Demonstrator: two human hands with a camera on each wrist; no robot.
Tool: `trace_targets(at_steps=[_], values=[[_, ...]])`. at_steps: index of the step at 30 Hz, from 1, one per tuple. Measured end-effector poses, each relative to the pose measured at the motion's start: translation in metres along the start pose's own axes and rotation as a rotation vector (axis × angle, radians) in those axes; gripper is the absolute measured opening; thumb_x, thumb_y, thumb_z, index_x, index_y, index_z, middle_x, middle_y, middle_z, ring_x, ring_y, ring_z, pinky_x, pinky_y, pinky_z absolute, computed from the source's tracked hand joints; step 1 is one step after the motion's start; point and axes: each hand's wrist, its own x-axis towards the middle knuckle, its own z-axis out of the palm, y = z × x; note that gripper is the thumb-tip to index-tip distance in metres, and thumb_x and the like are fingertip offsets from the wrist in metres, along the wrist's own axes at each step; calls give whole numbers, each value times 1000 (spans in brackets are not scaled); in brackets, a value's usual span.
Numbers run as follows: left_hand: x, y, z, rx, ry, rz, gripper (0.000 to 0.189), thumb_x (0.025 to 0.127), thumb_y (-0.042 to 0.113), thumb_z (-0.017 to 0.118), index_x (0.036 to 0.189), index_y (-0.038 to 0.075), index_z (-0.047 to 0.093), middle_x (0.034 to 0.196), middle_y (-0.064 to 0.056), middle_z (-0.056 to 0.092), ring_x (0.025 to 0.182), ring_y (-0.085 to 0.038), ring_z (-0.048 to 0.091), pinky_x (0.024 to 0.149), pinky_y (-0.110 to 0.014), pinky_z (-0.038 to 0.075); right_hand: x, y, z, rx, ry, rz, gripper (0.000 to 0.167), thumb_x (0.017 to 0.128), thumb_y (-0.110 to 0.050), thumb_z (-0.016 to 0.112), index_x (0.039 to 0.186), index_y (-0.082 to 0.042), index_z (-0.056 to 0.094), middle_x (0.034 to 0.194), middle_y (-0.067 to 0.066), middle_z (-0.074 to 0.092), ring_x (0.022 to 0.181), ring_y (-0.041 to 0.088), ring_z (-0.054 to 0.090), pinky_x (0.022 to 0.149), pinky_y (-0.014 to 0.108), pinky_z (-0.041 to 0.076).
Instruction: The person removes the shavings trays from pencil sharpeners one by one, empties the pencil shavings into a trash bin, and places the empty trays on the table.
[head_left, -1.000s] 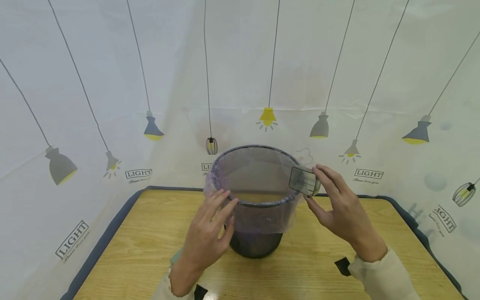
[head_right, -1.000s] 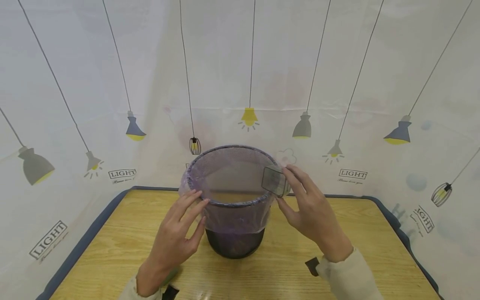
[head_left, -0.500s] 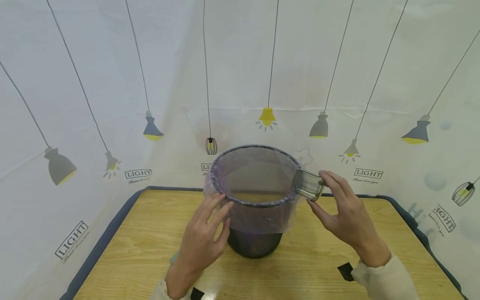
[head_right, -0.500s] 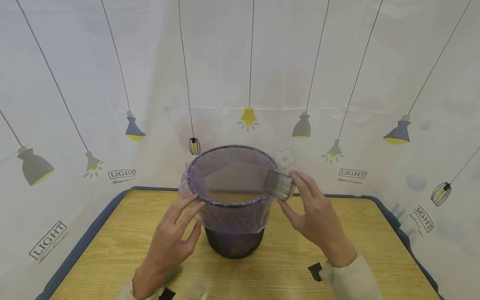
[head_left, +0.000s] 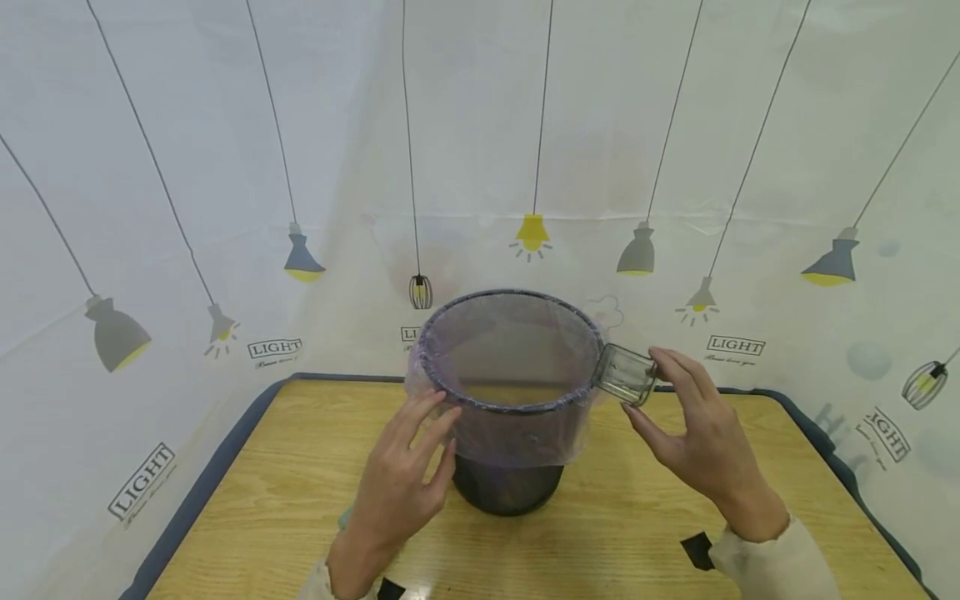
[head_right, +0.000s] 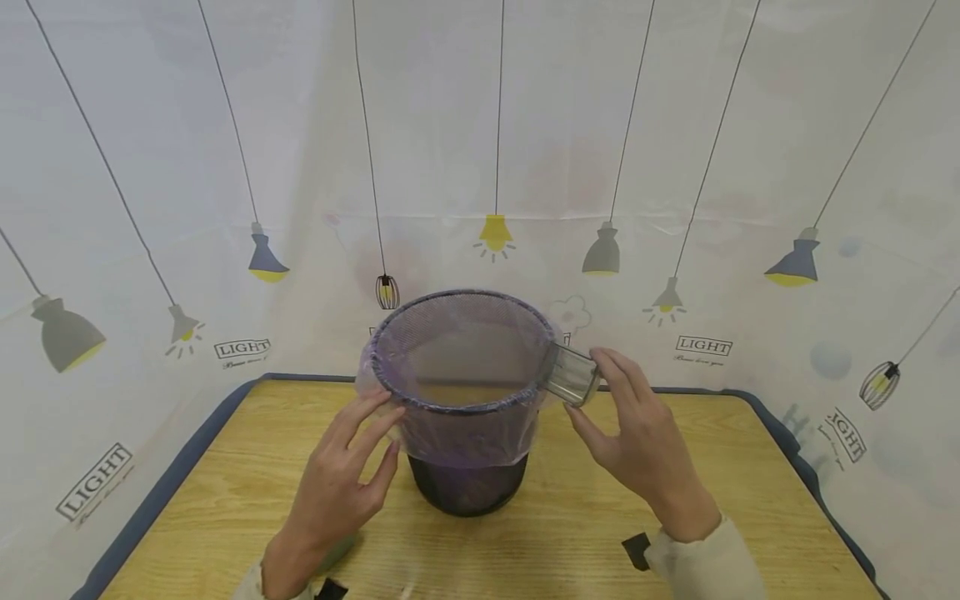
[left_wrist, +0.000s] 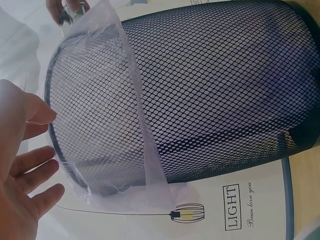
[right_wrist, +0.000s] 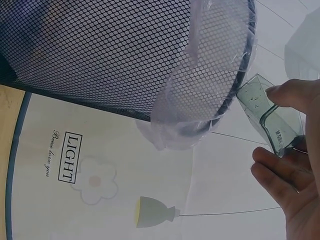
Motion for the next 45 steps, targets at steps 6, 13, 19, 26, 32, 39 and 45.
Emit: trace_targets(at_steps=[6, 13, 19, 26, 32, 39, 45], values=[[-1, 0, -2, -2, -14, -14, 39, 84, 7, 65, 122, 3, 66, 131, -19, 59, 124, -37, 55, 113, -34, 37, -6, 1, 0, 7, -4, 30, 71, 97, -53, 54, 135, 8, 53, 128, 24, 58, 101, 34, 61, 92, 13, 39], [-3, 0, -2, 5, -24, -18, 38, 83, 7, 65, 121, 3, 67, 130, -18, 60, 121, -36, 56, 113, -31, 36, -14, 4, 1, 18, 7, 52, 73, 96, -55, 54, 134, 8, 54, 126, 24, 58, 100, 34, 60, 94, 9, 36], [-4, -1, -2, 5, -30, -13, 38, 81, 6, 67, 120, 3, 67, 128, -18, 61, 120, -37, 57, 111, -34, 38, -20, 5, -1, 12, -7, 73, 73, 96, -55, 54, 134, 8, 54, 125, 24, 59, 95, 30, 59, 88, 13, 39], [-6, -1, -4, 16, -78, -35, 40, 80, 6, 69, 120, 4, 66, 129, -17, 60, 121, -35, 56, 112, -33, 37, -27, 6, -5, -4, -63, 111, 74, 96, -55, 52, 135, 8, 52, 126, 24, 57, 96, 29, 59, 87, 11, 39], [-9, -1, -5, 15, -102, -45, 38, 81, 6, 69, 119, 3, 67, 129, -17, 60, 121, -35, 57, 104, -42, 46, -35, 8, -6, -25, -92, 138, 75, 97, -57, 49, 136, 6, 52, 126, 22, 57, 96, 29, 59, 78, 27, 45], [-14, -3, -6, 24, -143, -67, 39, 79, 6, 70, 118, 4, 67, 128, -17, 61, 122, -36, 56, 100, -49, 49, -42, 12, -7, -25, -140, 152, 68, 93, -43, 67, 139, 4, 51, 128, 22, 57, 98, 29, 62, 80, 24, 47], [-18, -7, -8, 21, -162, -73, 40, 79, 5, 71, 119, 3, 67, 129, -16, 61, 123, -35, 56, 101, -48, 48, -49, 12, -6, -44, -191, 191, 84, 63, -1, 89, 137, 5, 51, 123, 20, 57, 95, 26, 62, 80, 19, 46]])
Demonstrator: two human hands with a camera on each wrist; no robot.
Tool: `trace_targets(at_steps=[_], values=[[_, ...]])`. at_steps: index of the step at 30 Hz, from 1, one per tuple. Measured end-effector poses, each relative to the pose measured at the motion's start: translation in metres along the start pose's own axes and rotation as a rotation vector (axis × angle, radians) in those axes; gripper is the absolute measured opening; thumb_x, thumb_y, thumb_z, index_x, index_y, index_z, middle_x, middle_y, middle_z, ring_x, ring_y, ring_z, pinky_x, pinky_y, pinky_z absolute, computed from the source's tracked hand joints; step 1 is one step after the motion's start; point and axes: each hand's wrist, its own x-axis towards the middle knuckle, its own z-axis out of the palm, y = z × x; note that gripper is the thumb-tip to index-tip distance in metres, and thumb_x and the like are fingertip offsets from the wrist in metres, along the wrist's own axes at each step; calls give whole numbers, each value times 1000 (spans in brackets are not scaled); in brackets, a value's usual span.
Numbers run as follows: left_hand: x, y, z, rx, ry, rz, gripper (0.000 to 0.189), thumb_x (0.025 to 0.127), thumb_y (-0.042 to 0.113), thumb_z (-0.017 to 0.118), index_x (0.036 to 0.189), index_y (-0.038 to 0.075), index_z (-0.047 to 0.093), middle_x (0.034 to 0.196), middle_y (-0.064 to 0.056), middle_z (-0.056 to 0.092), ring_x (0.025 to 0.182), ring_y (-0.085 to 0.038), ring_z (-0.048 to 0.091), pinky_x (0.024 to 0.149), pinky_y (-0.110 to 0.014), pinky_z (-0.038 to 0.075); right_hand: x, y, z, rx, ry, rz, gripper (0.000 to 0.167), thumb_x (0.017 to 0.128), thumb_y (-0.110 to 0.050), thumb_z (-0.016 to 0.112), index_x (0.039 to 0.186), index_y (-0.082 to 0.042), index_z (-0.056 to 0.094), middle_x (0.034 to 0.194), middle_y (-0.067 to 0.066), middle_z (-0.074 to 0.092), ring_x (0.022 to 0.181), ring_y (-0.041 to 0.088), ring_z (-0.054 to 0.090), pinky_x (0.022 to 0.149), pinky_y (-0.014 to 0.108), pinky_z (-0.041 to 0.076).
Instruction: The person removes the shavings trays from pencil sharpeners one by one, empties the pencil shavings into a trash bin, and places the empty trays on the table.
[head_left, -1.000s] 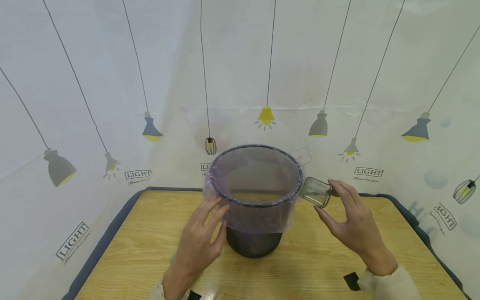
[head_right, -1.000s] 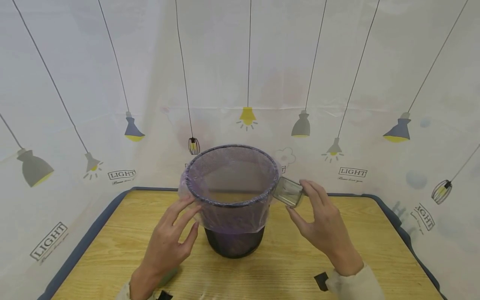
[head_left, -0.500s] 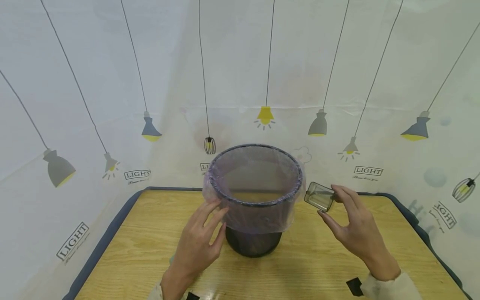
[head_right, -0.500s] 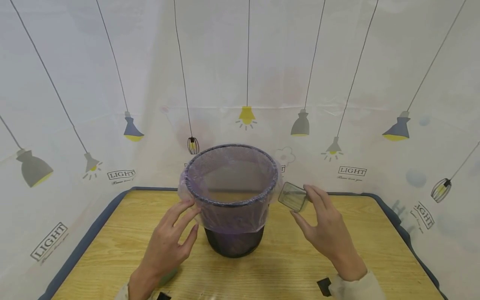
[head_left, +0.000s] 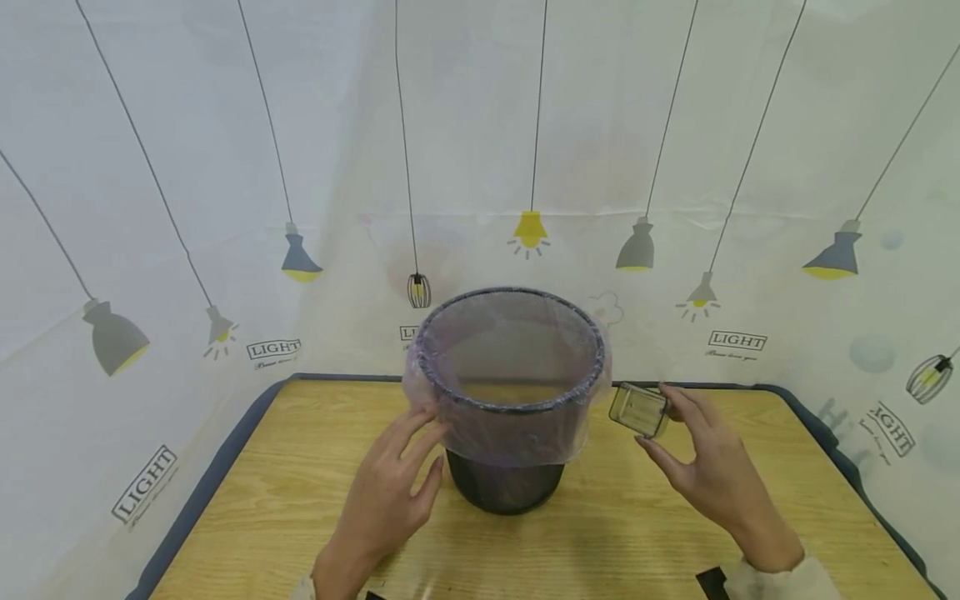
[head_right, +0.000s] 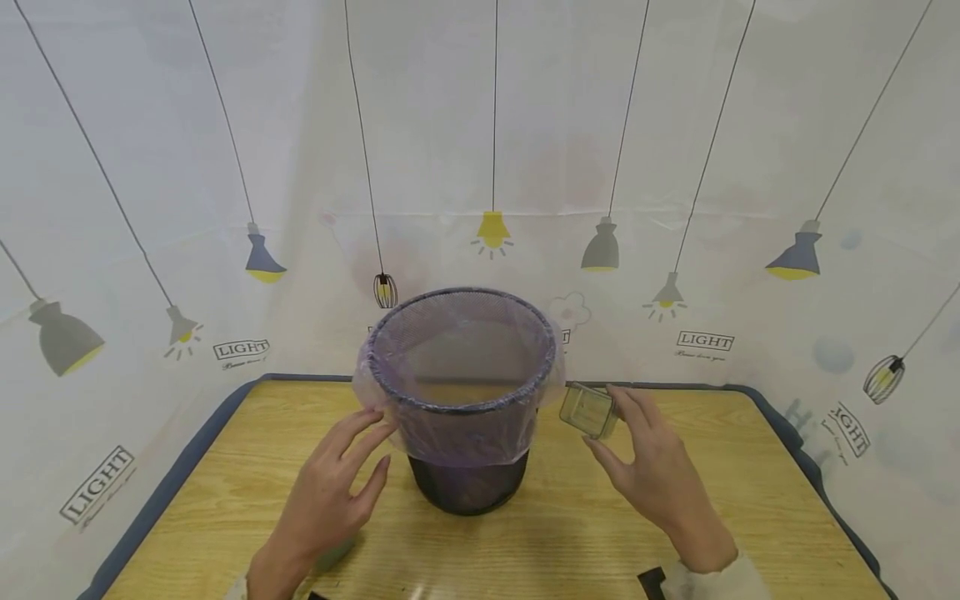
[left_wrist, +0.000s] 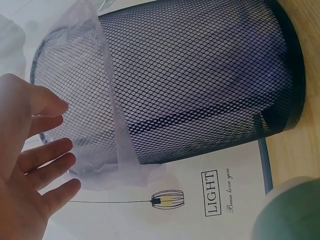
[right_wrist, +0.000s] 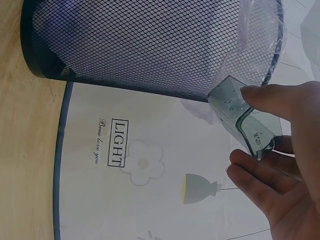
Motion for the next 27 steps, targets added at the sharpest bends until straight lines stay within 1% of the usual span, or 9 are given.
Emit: trace_targets(at_steps=[1, 4, 9, 14, 19, 21, 25, 27], values=[[-1, -1, 0, 0, -2, 0, 40, 79, 5, 71, 119, 3, 67, 129, -16, 61, 123, -35, 56, 101, -48, 48, -1, 0, 1, -4, -6, 7, 85, 61, 1, 90, 137, 6, 51, 122, 20, 57, 95, 25, 62, 79, 18, 46], [-3, -3, 0, -2, -7, 1, 41, 79, 5, 71, 120, 3, 67, 126, -16, 62, 121, -35, 57, 100, -48, 48, -4, 0, 2, -6, -20, 24, 85, 60, 2, 90, 136, 7, 51, 121, 20, 57, 95, 25, 61, 80, 15, 46], [-8, -7, 2, 1, -15, -7, 41, 79, 6, 71, 121, 4, 67, 123, -15, 64, 118, -34, 59, 98, -48, 50, -9, 1, 4, 8, -32, 52, 83, 62, 2, 90, 136, 7, 51, 121, 18, 58, 95, 24, 62, 82, 11, 43], [-12, -10, 3, 12, -29, -14, 38, 79, 7, 71, 117, 4, 68, 122, -15, 64, 116, -33, 59, 98, -48, 50, -16, 1, 8, 14, -44, 76, 81, 63, 0, 90, 134, 6, 52, 122, 17, 58, 95, 24, 63, 83, 10, 44], [-16, -13, 4, 23, -32, -12, 37, 79, 5, 72, 116, 5, 68, 121, -14, 64, 115, -32, 60, 95, -48, 51, -22, 2, 10, 13, -64, 93, 79, 64, -1, 89, 133, 7, 52, 122, 18, 58, 94, 24, 63, 80, 18, 50], [-17, -13, 5, 29, -34, -16, 36, 79, 5, 73, 115, 5, 68, 120, -13, 64, 115, -31, 61, 94, -47, 52, -24, 3, 11, 14, -74, 106, 78, 65, -2, 89, 133, 7, 52, 121, 17, 58, 94, 24, 64, 78, 19, 51], [-18, -14, 5, 32, -41, -20, 36, 80, 5, 73, 115, 5, 69, 120, -12, 65, 113, -29, 61, 94, -46, 52, -30, 7, 14, 28, -86, 125, 77, 66, -2, 89, 132, 7, 52, 120, 17, 58, 93, 24, 64, 81, 11, 47], [-19, -15, 5, 34, -42, -19, 37, 79, 5, 74, 116, 5, 69, 119, -12, 65, 112, -29, 62, 93, -46, 52, -33, 8, 16, 35, -95, 128, 76, 66, -1, 89, 132, 7, 52, 120, 17, 58, 94, 24, 64, 82, 11, 47]])
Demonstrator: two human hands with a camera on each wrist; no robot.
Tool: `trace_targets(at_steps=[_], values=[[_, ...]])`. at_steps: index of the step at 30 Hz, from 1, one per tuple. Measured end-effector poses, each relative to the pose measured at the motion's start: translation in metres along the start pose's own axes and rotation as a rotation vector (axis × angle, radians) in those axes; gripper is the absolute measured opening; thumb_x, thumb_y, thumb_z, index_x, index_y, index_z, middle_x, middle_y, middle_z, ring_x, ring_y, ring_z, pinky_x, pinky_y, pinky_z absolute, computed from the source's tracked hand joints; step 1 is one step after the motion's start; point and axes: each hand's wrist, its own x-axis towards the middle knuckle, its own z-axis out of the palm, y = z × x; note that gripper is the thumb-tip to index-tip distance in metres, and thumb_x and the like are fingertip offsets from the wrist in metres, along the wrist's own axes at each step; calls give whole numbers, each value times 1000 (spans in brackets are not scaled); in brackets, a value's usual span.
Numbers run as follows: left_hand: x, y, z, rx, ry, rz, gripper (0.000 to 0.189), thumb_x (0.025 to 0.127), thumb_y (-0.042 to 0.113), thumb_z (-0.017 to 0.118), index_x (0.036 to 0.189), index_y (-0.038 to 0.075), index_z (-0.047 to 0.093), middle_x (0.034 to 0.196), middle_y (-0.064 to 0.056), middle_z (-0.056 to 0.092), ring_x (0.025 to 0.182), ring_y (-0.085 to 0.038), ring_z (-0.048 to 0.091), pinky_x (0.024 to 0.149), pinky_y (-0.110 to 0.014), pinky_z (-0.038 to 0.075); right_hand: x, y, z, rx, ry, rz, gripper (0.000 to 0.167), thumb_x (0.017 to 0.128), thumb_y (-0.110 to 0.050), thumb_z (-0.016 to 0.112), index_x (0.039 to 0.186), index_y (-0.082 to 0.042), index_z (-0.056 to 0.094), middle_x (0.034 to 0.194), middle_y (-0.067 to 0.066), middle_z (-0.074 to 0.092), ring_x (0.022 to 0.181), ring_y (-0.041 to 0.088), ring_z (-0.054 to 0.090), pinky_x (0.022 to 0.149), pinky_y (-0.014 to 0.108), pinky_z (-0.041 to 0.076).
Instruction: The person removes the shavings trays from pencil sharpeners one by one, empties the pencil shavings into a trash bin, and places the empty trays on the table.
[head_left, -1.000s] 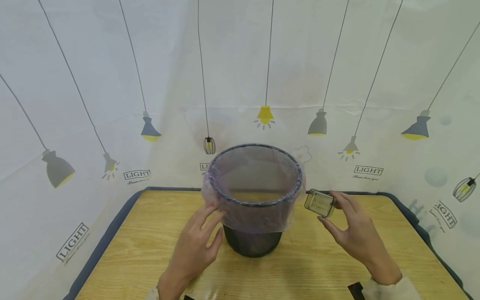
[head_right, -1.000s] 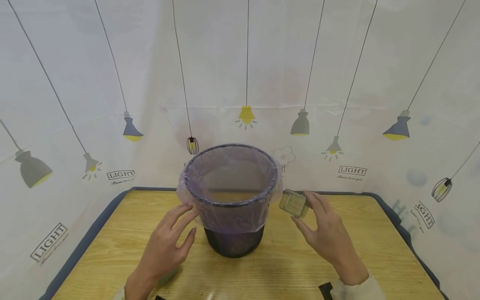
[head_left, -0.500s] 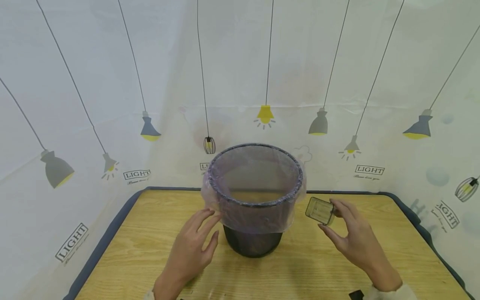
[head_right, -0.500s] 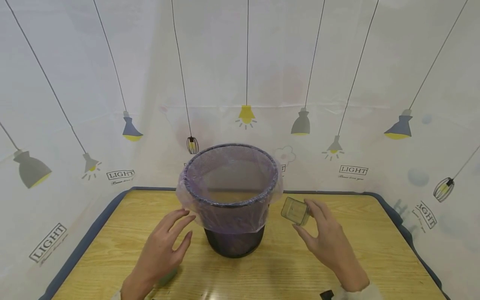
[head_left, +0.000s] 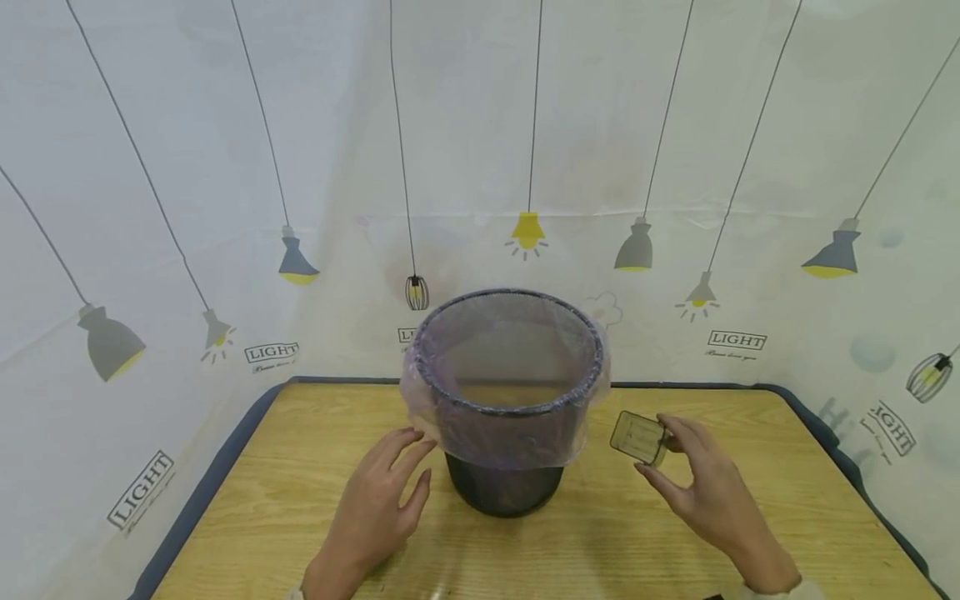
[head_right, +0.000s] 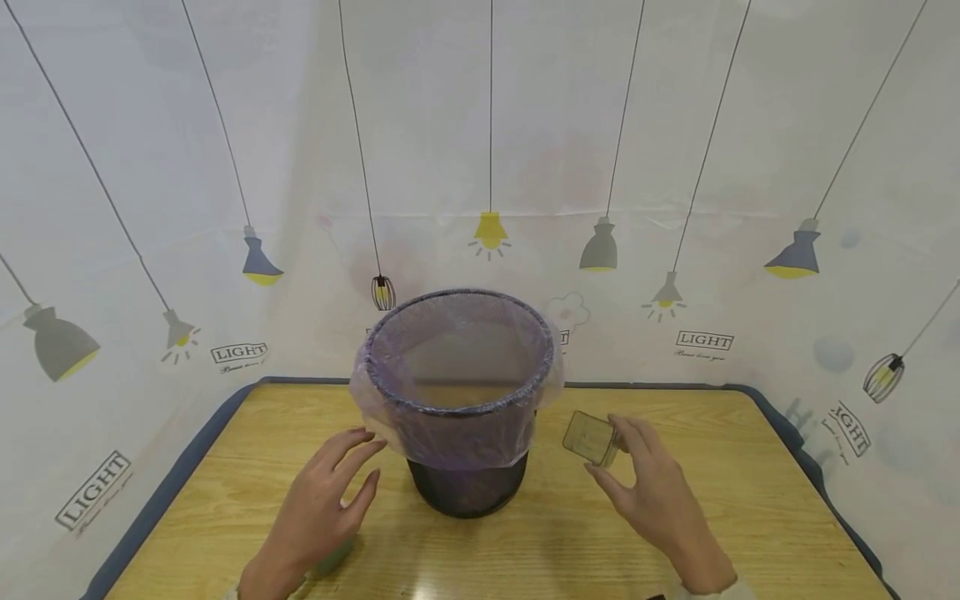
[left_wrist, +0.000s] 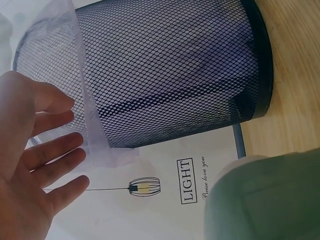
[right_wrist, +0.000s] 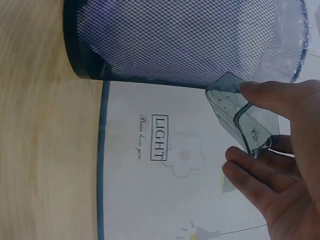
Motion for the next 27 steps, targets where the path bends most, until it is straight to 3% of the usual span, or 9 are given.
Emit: trace_targets(at_steps=[9, 27], values=[[-4, -1, -1, 23, -19, -11, 34, 78, 4, 76, 112, 5, 70, 110, -7, 67, 103, -23, 64, 83, -40, 56, -9, -1, 9, 0, -40, 33, 74, 69, -4, 88, 132, 6, 52, 121, 15, 58, 91, 24, 67, 73, 41, 58], [-11, -5, 0, 59, -69, -41, 33, 80, 8, 77, 112, 6, 71, 106, -3, 68, 99, -19, 65, 82, -36, 57, -24, 3, 15, 13, -116, 135, 69, 74, -8, 86, 133, 4, 52, 122, 15, 59, 92, 25, 67, 73, 41, 58]])
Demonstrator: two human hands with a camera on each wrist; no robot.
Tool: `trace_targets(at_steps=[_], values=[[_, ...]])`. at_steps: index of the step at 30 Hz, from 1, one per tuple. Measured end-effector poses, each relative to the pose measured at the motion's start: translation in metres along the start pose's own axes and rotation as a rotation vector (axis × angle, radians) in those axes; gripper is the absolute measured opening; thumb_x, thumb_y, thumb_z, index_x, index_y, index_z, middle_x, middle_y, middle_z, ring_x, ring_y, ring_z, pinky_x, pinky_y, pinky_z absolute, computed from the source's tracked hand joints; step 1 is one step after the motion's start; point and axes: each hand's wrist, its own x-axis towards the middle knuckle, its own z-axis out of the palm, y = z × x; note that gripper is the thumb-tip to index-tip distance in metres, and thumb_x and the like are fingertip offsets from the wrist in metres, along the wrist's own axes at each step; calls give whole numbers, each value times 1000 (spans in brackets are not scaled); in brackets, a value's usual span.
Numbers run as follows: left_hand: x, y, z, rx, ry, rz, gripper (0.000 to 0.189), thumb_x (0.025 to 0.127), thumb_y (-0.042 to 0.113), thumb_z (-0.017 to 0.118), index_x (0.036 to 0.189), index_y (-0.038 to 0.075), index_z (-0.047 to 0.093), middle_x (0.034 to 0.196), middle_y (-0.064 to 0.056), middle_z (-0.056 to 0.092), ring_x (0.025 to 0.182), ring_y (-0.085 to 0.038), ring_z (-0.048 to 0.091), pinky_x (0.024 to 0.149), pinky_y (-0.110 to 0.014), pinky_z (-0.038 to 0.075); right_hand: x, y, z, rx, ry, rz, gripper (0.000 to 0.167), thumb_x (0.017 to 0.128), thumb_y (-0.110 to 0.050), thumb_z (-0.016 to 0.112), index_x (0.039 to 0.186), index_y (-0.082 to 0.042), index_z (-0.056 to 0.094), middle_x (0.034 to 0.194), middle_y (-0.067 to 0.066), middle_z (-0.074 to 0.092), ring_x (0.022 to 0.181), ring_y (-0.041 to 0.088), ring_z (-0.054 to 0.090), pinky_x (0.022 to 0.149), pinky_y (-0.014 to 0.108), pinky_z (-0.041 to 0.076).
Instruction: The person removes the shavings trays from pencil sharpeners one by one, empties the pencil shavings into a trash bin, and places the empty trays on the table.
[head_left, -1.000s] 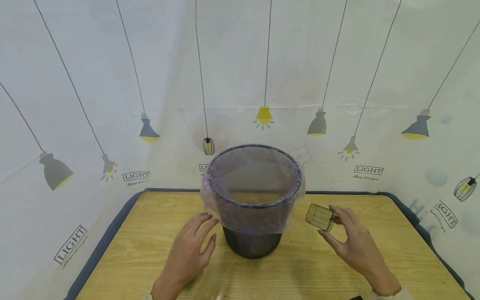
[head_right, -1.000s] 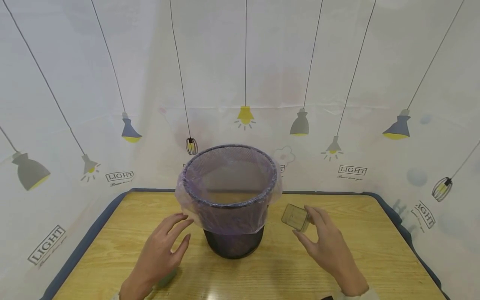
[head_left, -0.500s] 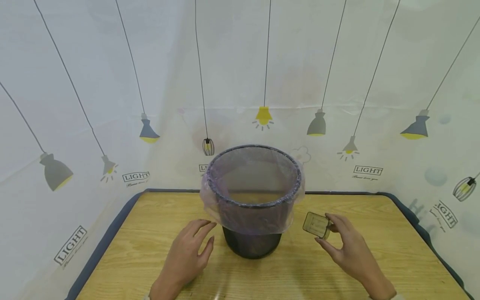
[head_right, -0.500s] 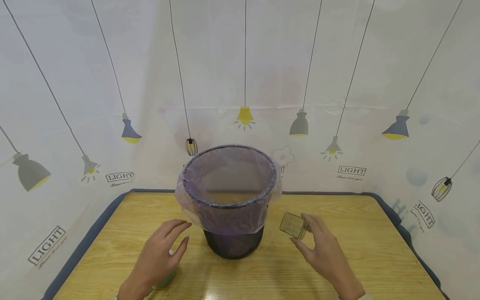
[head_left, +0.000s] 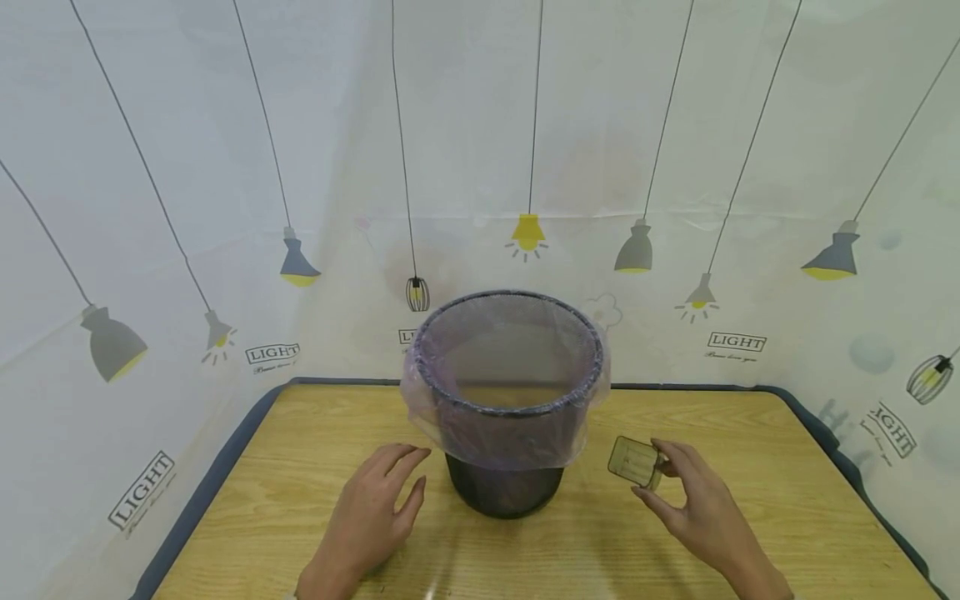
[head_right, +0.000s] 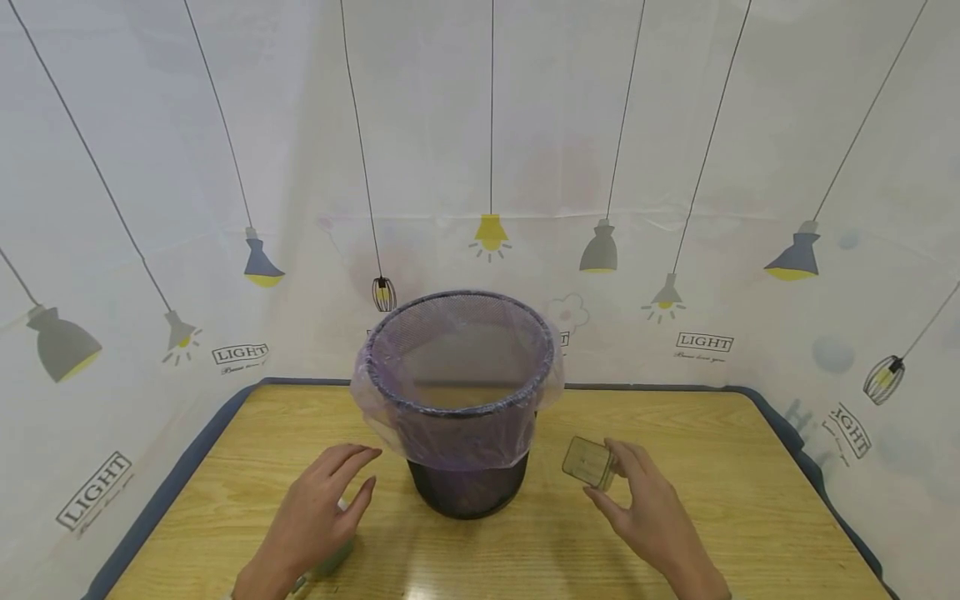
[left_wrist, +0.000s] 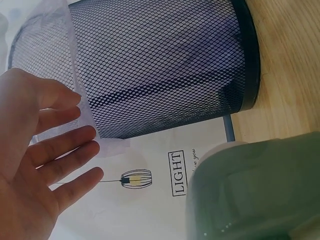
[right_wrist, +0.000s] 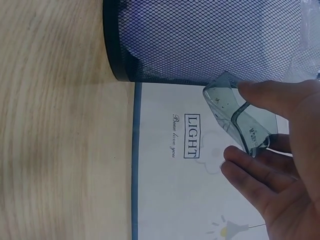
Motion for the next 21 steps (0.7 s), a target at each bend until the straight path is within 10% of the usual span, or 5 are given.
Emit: trace_targets(at_steps=[21], values=[[-4, -2, 1, 19, -32, -17, 32, 81, 10, 77, 112, 8, 71, 104, -3, 68, 97, -19, 65, 80, -36, 57, -7, 9, 9, 64, -120, 120, 65, 80, -13, 83, 134, 4, 52, 123, 17, 60, 93, 23, 67, 76, 40, 57]])
